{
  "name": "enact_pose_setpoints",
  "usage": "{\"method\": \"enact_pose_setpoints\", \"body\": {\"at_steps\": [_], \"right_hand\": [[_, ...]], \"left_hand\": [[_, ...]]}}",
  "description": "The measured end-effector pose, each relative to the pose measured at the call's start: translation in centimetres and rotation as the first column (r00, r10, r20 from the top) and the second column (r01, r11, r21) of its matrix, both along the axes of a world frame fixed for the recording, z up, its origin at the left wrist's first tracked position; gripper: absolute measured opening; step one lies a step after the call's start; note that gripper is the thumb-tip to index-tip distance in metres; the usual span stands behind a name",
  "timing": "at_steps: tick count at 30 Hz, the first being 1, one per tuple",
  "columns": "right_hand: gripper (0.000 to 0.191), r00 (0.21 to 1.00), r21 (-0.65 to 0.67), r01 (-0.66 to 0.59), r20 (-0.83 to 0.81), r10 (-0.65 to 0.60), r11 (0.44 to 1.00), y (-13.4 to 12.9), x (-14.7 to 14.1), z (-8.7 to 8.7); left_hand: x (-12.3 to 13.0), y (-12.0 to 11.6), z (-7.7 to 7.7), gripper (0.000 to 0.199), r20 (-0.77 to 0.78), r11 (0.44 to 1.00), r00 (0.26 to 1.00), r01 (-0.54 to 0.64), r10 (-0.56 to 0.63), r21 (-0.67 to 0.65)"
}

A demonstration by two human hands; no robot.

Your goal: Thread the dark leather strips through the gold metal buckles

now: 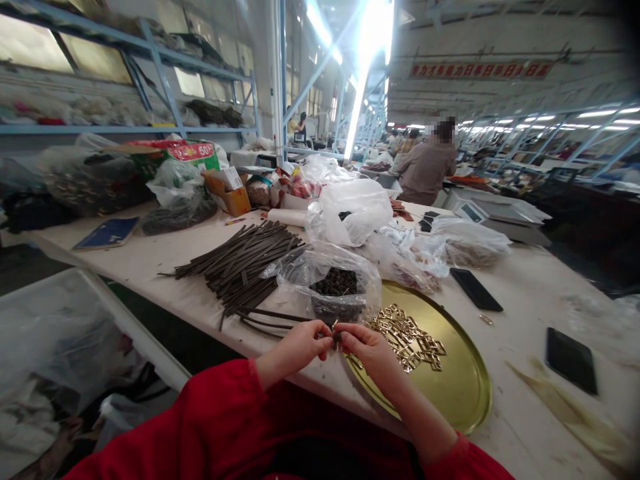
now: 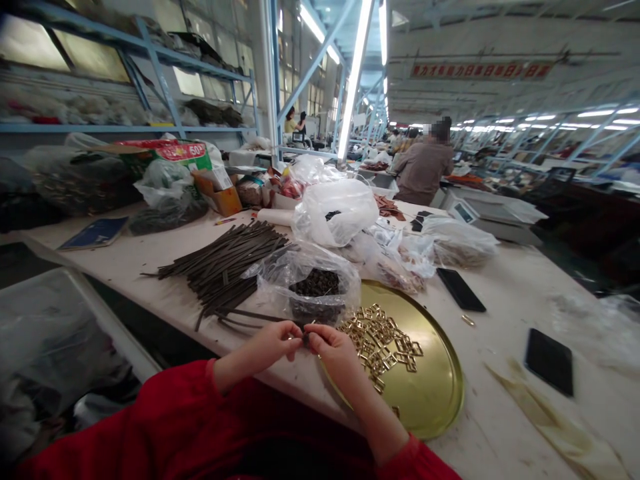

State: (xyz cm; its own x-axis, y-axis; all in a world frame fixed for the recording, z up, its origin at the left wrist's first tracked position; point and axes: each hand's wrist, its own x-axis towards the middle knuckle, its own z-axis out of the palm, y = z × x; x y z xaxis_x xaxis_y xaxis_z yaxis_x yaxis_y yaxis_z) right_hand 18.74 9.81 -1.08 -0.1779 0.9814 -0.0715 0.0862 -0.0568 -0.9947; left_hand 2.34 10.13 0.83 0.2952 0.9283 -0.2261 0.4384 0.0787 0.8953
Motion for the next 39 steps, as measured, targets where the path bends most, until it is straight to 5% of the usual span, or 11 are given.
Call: {"method": "enact_pose_setpoints", "body": {"at_steps": [4,11,18,22,27,34,39], "right_hand": [[0.028,0.985,0.237,0.000,0.170,-0.041,0.971,-0.8,0.3,-0.9],[0.024,0.990,0.176,0.046,0.124,-0.069,0.983,-1.5,-0.1,-0.7],[0.018,0.956,0.307,0.081,0.243,-0.161,0.948,-2.3,-0.7,-0.4],[0.020,0.980,0.172,0.138,0.119,-0.160,0.975,-3.0,-1.6,-0.5],[0.027,0.986,0.240,0.150,0.036,-0.163,0.959,-4.3,-2.5,0.0],[0.022,0.961,-0.070,0.183,-0.198,-0.193,0.981,-4.3,-2.4,-0.8],[0.032,0.892,-0.348,-0.091,-0.445,-0.079,0.933,-4.3,-1.8,-0.9]], "left_hand": [[0.4,-0.3,-0.1,0.015,0.027,0.999,0.999,0.029,-0.029,-0.026],[0.6,-1.5,0.4,0.018,0.047,1.000,0.999,-0.022,0.022,0.001],[0.8,-2.3,0.0,0.011,0.126,0.995,0.990,-0.067,0.056,0.078],[1.0,-2.9,-0.8,0.023,0.196,0.983,0.974,-0.137,0.111,0.126],[0.9,-3.1,-1.0,0.024,0.311,0.982,0.944,-0.154,0.115,0.106],[0.5,-3.7,-1.3,0.023,0.354,0.998,0.935,-0.022,0.000,0.057],[0.2,-3.7,-1.2,0.025,0.287,0.999,0.958,0.015,-0.024,0.035]]}}
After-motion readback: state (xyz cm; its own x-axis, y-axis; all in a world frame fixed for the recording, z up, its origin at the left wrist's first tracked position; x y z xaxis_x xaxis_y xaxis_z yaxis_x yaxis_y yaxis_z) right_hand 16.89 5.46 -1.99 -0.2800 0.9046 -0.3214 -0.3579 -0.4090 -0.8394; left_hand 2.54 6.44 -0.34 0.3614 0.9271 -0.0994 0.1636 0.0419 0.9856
